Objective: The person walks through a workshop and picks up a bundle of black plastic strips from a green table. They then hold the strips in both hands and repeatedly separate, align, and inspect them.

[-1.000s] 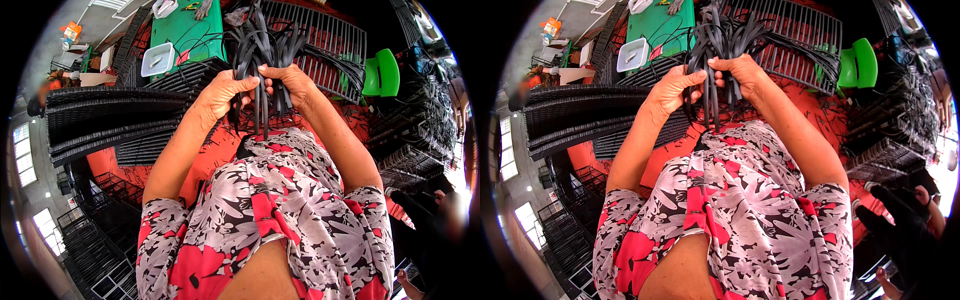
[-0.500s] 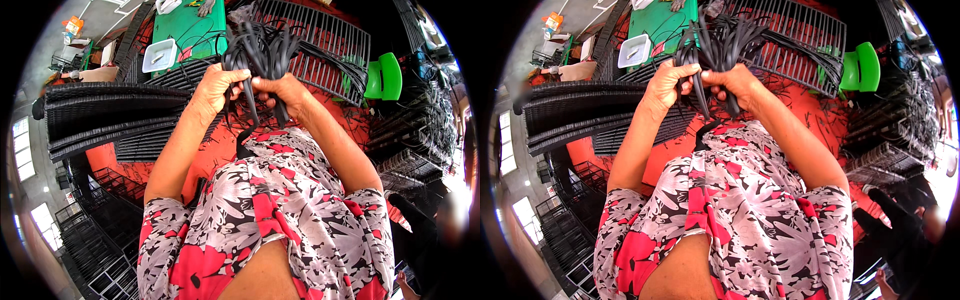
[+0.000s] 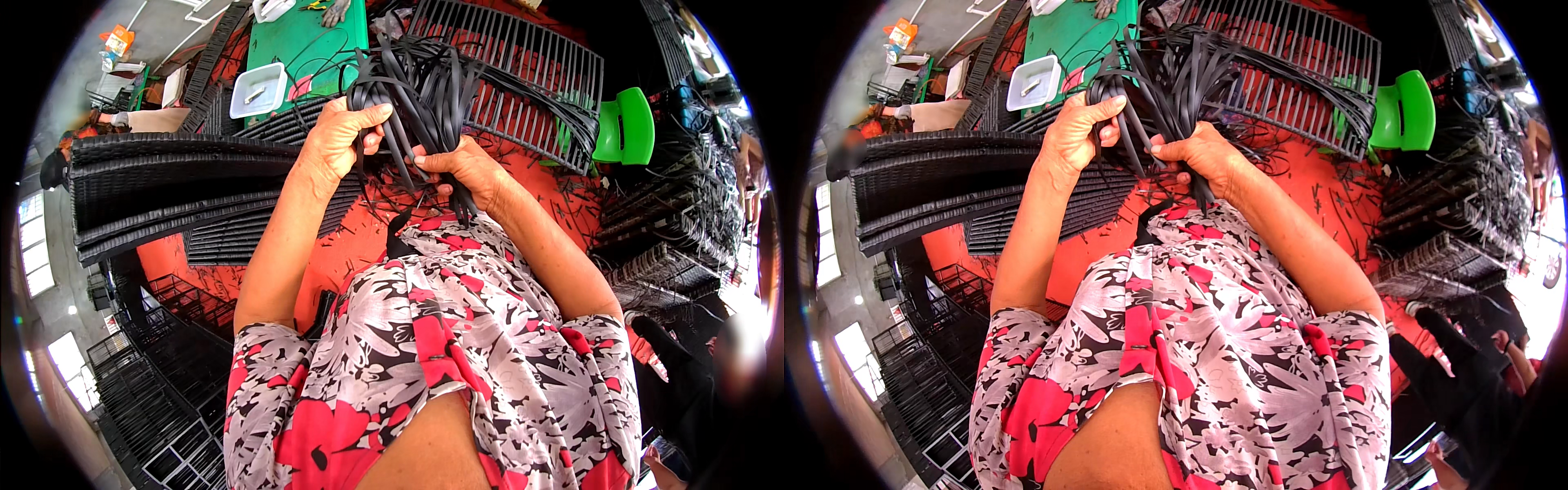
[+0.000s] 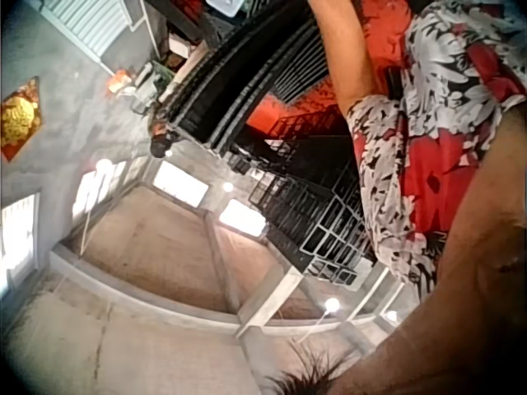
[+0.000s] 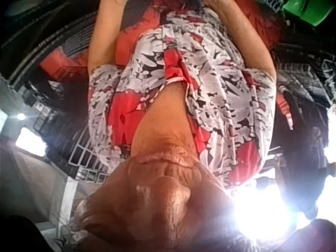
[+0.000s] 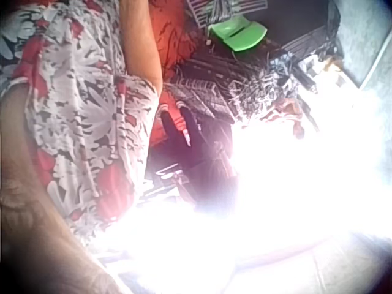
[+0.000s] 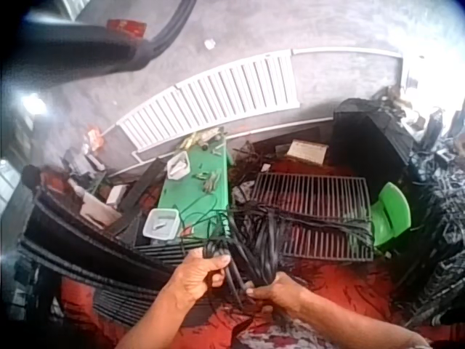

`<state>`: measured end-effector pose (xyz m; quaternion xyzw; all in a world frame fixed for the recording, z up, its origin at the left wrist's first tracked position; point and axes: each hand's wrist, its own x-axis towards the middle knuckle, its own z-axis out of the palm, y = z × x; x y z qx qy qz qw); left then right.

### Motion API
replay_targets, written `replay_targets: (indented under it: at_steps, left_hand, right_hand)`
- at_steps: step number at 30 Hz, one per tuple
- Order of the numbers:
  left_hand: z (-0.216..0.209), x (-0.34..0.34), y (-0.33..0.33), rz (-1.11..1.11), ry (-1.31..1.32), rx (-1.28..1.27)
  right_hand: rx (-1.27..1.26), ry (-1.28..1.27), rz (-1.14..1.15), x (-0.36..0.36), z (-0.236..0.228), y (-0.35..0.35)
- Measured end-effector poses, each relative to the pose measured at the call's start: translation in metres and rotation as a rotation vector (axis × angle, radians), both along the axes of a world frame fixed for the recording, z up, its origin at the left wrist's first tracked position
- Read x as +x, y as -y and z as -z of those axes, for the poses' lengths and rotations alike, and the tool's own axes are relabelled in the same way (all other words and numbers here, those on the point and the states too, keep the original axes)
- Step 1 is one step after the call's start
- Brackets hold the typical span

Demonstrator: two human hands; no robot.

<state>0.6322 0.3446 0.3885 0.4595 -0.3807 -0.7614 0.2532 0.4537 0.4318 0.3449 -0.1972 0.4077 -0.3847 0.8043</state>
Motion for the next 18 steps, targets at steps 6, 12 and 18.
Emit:
replay_targets:
  at_steps: [6,12,18]
  left_hand:
    - [0.002,0.004,-0.002,-0.015,-0.016,0.010]
    - [0.001,-0.005,-0.012,-0.023,0.023,-0.063]
    - [0.002,-0.007,-0.014,-0.040,0.011,-0.093]
  right_hand:
    - [-0.067,-0.115,-0.001,0.001,0.001,0.002]
    - [-0.118,0.041,-0.075,0.008,-0.008,0.006]
    - [-0.151,0.271,-0.102,0.011,-0.012,0.008]
